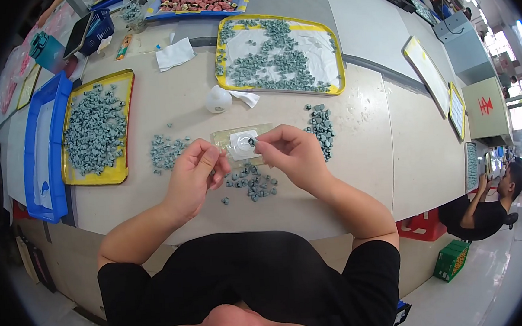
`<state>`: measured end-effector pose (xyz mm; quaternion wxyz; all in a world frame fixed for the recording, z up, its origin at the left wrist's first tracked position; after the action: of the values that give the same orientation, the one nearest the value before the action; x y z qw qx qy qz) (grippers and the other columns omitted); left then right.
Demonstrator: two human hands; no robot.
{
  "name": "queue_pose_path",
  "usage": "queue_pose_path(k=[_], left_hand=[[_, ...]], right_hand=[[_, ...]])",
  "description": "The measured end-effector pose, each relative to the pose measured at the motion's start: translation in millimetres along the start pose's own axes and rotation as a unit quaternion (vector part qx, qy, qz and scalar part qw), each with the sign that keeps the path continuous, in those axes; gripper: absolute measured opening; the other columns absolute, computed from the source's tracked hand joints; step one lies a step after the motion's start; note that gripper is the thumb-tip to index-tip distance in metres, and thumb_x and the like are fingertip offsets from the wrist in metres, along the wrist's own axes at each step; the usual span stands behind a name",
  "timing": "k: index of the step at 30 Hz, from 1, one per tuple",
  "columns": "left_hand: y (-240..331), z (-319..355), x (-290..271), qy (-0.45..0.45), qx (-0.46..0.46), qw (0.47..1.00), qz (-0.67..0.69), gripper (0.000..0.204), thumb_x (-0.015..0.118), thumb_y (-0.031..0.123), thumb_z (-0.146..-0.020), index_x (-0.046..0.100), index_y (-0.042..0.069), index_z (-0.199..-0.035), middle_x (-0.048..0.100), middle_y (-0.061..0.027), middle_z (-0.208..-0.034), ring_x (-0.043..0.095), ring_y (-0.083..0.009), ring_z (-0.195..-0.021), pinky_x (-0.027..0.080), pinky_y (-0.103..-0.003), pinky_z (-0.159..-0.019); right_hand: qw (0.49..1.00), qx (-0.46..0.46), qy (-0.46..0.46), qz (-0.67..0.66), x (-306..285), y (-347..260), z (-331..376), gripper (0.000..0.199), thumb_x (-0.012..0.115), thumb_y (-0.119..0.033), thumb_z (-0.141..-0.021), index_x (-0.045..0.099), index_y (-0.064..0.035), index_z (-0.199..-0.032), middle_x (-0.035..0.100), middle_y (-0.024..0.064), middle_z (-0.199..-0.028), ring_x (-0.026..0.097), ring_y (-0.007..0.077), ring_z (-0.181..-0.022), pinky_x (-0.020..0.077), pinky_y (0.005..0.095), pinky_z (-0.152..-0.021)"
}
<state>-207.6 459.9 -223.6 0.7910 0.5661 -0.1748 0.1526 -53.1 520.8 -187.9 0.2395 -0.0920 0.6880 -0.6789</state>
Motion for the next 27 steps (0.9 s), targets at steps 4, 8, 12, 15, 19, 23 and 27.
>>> queue_pose_path(k=[4,8,12,15,19,23,27], left_hand=[[-4.4,2.5,6.4,-0.013,-0.025,0.999,-0.033,0.027,0.042,0.027,-0.098,0.048,0.006,-0.082,0.043,0.0013,-0.061,0.037,-0.0066,-0.053,0.030,-0.021,-0.048],[-2.8,3.7,15.3,-0.025,-0.039,0.999,-0.028,0.034,0.042,0.031,-0.098,0.046,0.006,-0.075,0.038,0.0018,-0.058,0.035,-0.0070,-0.053,0.028,-0.021,-0.048],[-9.2,4.2,16.9,-0.028,-0.075,0.997,0.014,0.040,0.041,0.035,-0.097,0.039,0.009,-0.067,0.034,0.0019,-0.056,0.034,-0.0094,-0.053,0.027,-0.023,-0.049],[-14.3,5.5,19.2,-0.039,-0.107,0.992,0.061,0.043,0.041,0.036,-0.097,0.036,0.010,-0.064,0.032,0.0022,-0.055,0.032,-0.0099,-0.052,0.025,-0.024,-0.048],[-16.6,7.9,21.1,-0.047,-0.113,0.989,0.086,0.044,0.041,0.036,-0.098,0.034,0.010,-0.063,0.031,0.0027,-0.054,0.030,-0.0096,-0.050,0.023,-0.025,-0.047],[-17.1,10.1,19.2,-0.054,-0.104,0.988,0.097,0.044,0.041,0.036,-0.097,0.036,0.009,-0.063,0.031,0.0026,-0.054,0.030,-0.0096,-0.050,0.023,-0.025,-0.047],[-16.4,10.7,17.7,-0.056,-0.095,0.991,0.082,0.044,0.039,0.036,-0.098,0.036,0.010,-0.063,0.031,0.0022,-0.055,0.031,-0.0107,-0.052,0.025,-0.025,-0.048]], right_hand=[[0.967,0.140,-0.045,-0.208,11.0,14.9,0.9,0.011,0.058,-0.009,-0.089,0.055,0.0012,-0.090,0.060,0.0073,-0.079,0.054,0.0110,-0.063,0.0427,0.0226,-0.056],[0.958,0.153,-0.054,-0.236,13.5,16.5,3.0,0.012,0.057,-0.011,-0.089,0.055,0.0008,-0.090,0.059,0.0068,-0.078,0.053,0.0109,-0.062,0.0416,0.0225,-0.055],[0.977,0.119,-0.044,-0.169,16.4,11.6,7.2,0.009,0.060,-0.006,-0.086,0.056,0.0011,-0.089,0.061,0.0071,-0.080,0.057,0.0119,-0.066,0.0447,0.0232,-0.059],[0.997,-0.075,-0.001,0.031,13.6,-13.6,6.8,0.010,0.065,0.001,-0.078,0.059,0.0015,-0.086,0.062,0.0096,-0.081,0.060,0.0154,-0.068,0.0469,0.0240,-0.060],[0.909,-0.351,0.035,0.222,31.9,-55.3,25.0,0.019,0.070,0.008,-0.065,0.062,0.0018,-0.080,0.061,0.0129,-0.080,0.061,0.0217,-0.067,0.0488,0.0269,-0.057],[0.881,-0.403,0.029,0.247,41.9,-57.7,31.0,0.022,0.071,0.008,-0.063,0.062,0.0025,-0.082,0.061,0.0123,-0.080,0.061,0.0224,-0.066,0.0492,0.0290,-0.055],[0.858,-0.434,0.017,0.276,49.2,-55.8,33.5,0.026,0.072,0.004,-0.063,0.061,0.0030,-0.087,0.060,0.0106,-0.081,0.059,0.0221,-0.065,0.0484,0.0298,-0.054]])
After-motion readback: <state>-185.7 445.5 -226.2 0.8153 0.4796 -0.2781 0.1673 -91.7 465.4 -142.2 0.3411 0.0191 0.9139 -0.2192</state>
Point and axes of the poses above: each hand's wrist, its own z-axis away from the middle knuckle, its own x-axis out of the palm, y = z × x, the point moved 8 cm from there along -z, towards the middle knuckle
